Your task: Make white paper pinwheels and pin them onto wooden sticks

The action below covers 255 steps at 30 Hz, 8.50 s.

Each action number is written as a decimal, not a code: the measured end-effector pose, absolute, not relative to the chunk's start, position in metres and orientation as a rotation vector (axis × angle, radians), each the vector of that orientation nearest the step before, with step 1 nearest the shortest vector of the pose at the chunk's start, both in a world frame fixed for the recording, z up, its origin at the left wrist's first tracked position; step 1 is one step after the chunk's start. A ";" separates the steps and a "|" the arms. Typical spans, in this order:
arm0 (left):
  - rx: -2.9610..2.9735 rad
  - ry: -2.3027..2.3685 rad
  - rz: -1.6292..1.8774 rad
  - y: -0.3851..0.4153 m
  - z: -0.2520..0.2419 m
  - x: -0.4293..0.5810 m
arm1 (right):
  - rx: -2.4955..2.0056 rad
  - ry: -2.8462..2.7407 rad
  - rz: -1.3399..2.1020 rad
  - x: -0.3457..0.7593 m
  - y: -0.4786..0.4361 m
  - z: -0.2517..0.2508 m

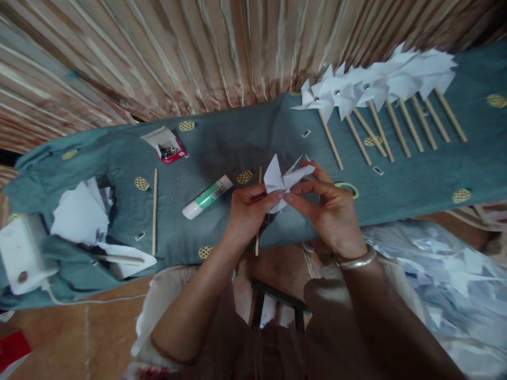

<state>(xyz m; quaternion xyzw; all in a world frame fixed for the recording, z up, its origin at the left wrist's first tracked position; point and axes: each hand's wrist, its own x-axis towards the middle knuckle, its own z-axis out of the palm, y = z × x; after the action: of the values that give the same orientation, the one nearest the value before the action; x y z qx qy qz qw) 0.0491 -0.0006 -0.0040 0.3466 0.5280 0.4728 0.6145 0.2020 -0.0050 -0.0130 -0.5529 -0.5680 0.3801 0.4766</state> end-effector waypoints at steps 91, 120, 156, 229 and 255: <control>0.725 1.199 0.954 -0.005 -0.013 0.049 | -1.289 -0.713 1.529 0.198 -0.004 -0.004; 1.785 1.309 0.966 0.002 -0.006 0.024 | -1.225 -0.828 1.617 0.203 -0.003 -0.005; 1.341 1.281 0.980 0.000 -0.004 0.035 | -1.280 -0.919 1.696 0.207 -0.005 0.001; 0.618 1.254 1.100 -0.003 -0.005 0.051 | -1.274 -0.965 1.344 0.212 0.001 0.005; 0.584 1.303 1.412 0.013 0.008 -0.001 | -1.570 -1.916 0.667 0.238 0.011 -0.016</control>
<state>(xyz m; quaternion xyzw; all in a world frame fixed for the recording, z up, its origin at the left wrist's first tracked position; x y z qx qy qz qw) -0.0014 0.0126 0.0082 0.2454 0.5474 0.5931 0.5370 0.2376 0.0107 -0.0161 -0.5868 -0.7162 0.2492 0.2839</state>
